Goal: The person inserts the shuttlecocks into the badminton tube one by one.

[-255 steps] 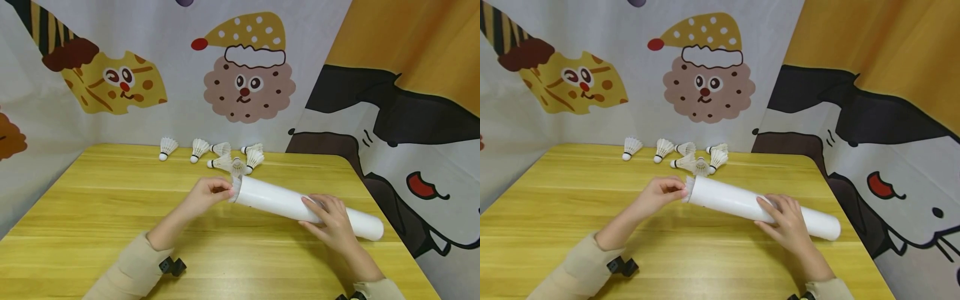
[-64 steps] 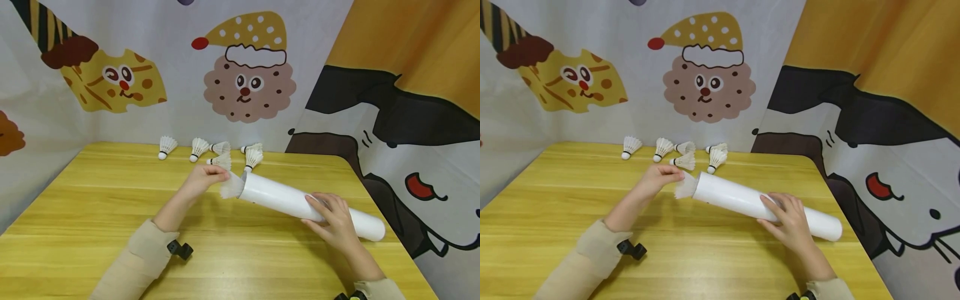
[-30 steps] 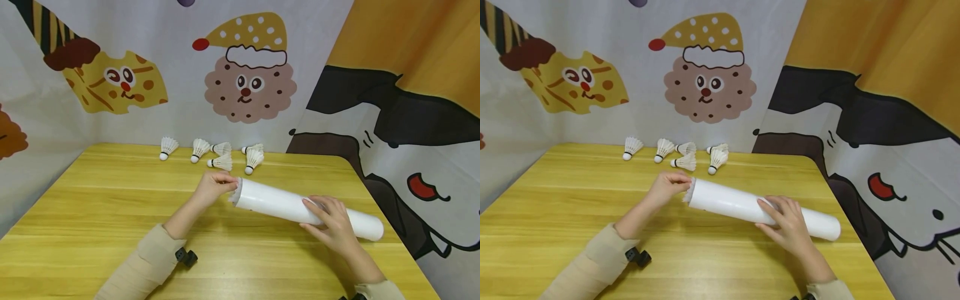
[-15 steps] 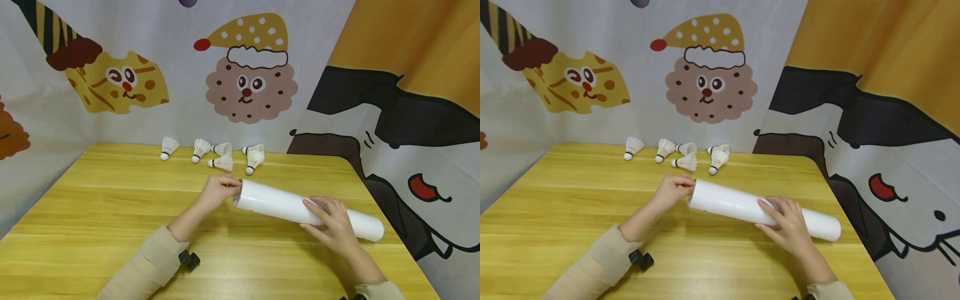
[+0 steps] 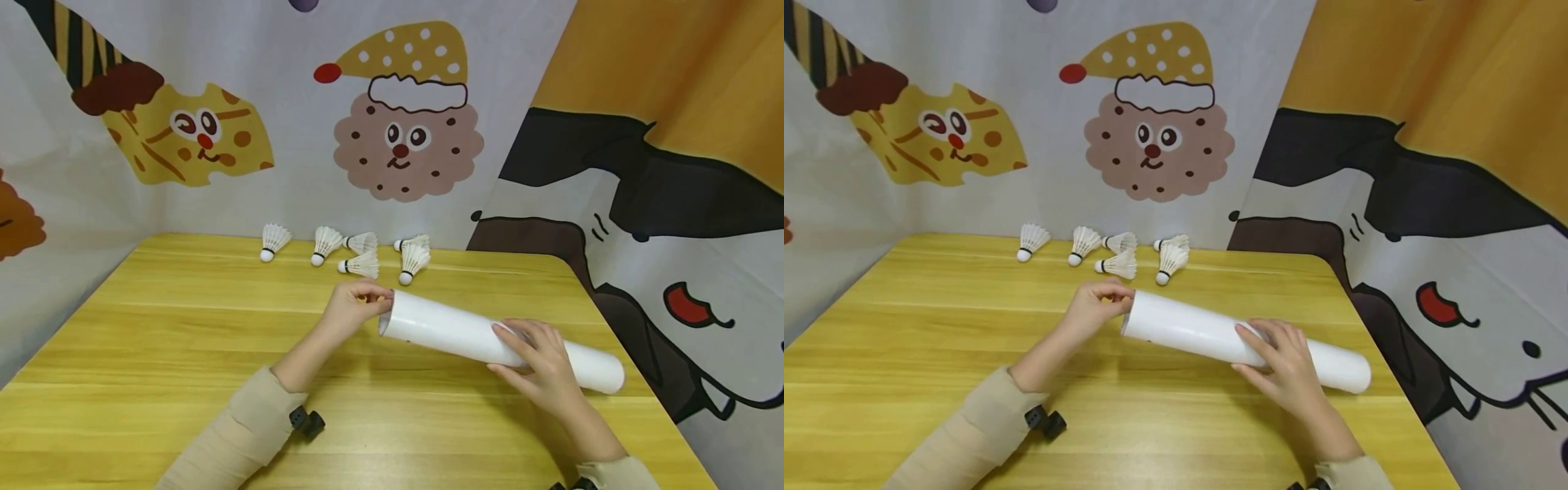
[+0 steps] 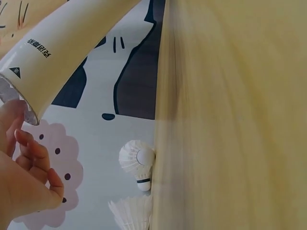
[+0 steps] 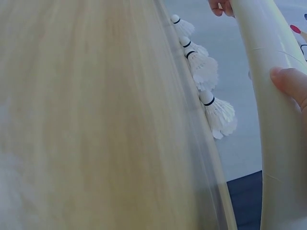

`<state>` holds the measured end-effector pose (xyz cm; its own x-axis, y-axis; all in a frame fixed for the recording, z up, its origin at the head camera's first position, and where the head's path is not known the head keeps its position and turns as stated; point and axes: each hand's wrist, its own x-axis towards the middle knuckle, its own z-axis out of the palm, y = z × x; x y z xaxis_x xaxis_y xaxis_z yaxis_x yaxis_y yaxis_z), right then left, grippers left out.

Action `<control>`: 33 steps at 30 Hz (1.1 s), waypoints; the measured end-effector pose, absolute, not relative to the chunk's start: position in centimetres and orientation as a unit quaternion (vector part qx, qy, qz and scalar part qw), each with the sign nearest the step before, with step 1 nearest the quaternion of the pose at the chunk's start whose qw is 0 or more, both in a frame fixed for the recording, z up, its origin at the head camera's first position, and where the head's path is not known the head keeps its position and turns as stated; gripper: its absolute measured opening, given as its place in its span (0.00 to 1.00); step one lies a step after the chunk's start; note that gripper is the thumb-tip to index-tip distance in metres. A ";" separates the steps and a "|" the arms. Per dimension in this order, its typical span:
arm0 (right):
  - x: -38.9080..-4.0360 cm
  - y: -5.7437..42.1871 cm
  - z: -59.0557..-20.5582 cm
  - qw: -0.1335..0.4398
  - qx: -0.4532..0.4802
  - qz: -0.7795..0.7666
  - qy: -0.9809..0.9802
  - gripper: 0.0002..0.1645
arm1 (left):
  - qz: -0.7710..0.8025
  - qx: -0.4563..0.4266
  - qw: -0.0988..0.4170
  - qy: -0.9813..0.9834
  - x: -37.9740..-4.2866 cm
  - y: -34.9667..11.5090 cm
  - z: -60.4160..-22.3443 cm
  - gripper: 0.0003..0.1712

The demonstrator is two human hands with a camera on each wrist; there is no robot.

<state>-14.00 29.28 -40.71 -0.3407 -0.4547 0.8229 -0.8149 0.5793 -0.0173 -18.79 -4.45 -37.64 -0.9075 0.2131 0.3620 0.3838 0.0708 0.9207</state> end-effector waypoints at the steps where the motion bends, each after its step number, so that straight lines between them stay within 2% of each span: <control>1: -14.0 29.3 -40.7 0.408 0.401 0.220 -0.790 0.33 | -0.646 -0.207 0.068 -0.731 -18.5 -4.5 -37.1 0.06; 5: -14.0 29.4 -40.8 0.408 0.395 0.219 -0.793 0.33 | -0.633 -0.213 0.073 -0.741 -17.8 -4.6 -36.0 0.06; 10: -13.9 29.8 -40.9 0.407 0.389 0.219 -0.797 0.33 | -0.618 -0.266 0.087 -0.734 -19.2 -4.6 -38.4 0.10; 14: -13.8 30.0 -40.9 0.409 0.384 0.221 -0.798 0.34 | -0.597 -0.304 0.110 -0.734 -19.4 -4.5 -38.9 0.12; 24: -13.8 30.2 -40.9 0.410 0.382 0.219 -0.799 0.34 | -0.445 -0.332 0.272 -0.786 -19.4 -4.6 -38.1 0.08; 33: -14.1 30.1 -41.0 0.414 0.389 0.217 -0.794 0.33 | -0.427 -0.302 0.279 -0.805 -21.0 -6.2 -38.5 0.10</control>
<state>-14.05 30.07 -40.96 -0.3548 -0.4372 0.8265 -0.7967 0.6039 -0.0226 -21.03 -6.16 -38.52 -0.6624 0.2475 0.7071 0.7243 0.4529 0.5199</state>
